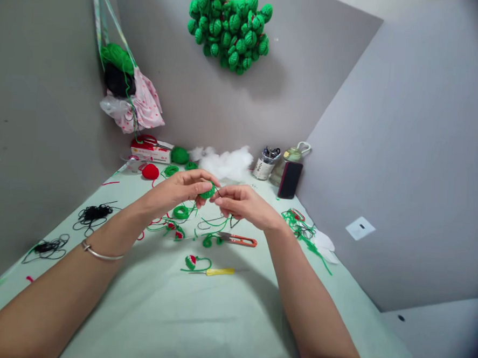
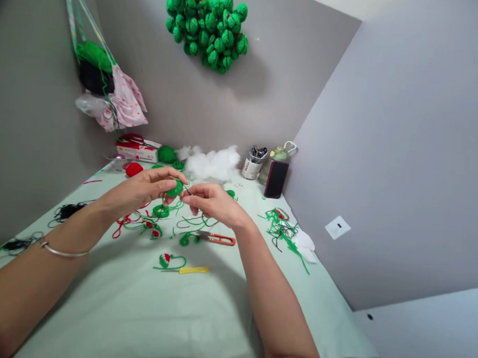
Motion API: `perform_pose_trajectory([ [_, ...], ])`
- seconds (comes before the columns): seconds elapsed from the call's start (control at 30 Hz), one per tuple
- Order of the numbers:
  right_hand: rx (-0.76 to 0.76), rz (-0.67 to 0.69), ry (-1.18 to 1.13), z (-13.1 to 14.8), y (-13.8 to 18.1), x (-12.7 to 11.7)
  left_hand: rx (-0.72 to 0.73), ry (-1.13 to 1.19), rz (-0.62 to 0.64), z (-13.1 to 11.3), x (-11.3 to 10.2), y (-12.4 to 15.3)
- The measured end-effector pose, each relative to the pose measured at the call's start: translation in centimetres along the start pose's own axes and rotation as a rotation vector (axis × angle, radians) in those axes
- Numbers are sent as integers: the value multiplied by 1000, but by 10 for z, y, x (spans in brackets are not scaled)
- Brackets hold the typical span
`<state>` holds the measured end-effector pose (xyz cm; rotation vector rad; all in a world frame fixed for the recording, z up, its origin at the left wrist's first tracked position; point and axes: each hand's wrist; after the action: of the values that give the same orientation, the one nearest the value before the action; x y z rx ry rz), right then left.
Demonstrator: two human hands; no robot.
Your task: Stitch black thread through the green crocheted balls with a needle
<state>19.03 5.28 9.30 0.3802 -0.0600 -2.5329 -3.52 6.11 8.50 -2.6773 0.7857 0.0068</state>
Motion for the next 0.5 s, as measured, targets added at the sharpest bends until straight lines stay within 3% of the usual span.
perform_pose_trajectory([
  [0.13,-34,-133,-159,-7,1,-27,0,82,-29,5,-5,-2],
  [0.3,-85,-410,-238,-11,19,-79,14,201,-18,0,-10,-2],
  [0.5,43,-824,18,-34,37,-125,18,286,6,-1,-21,2],
])
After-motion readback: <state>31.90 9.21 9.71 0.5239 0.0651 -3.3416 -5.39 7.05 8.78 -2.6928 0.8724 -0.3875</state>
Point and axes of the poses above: each hand's wrist, its own y-axis away from the middle knuckle, its own x-axis out of the palm, z = x × y, and after that the axes turned 8 degrees about x, right-handed
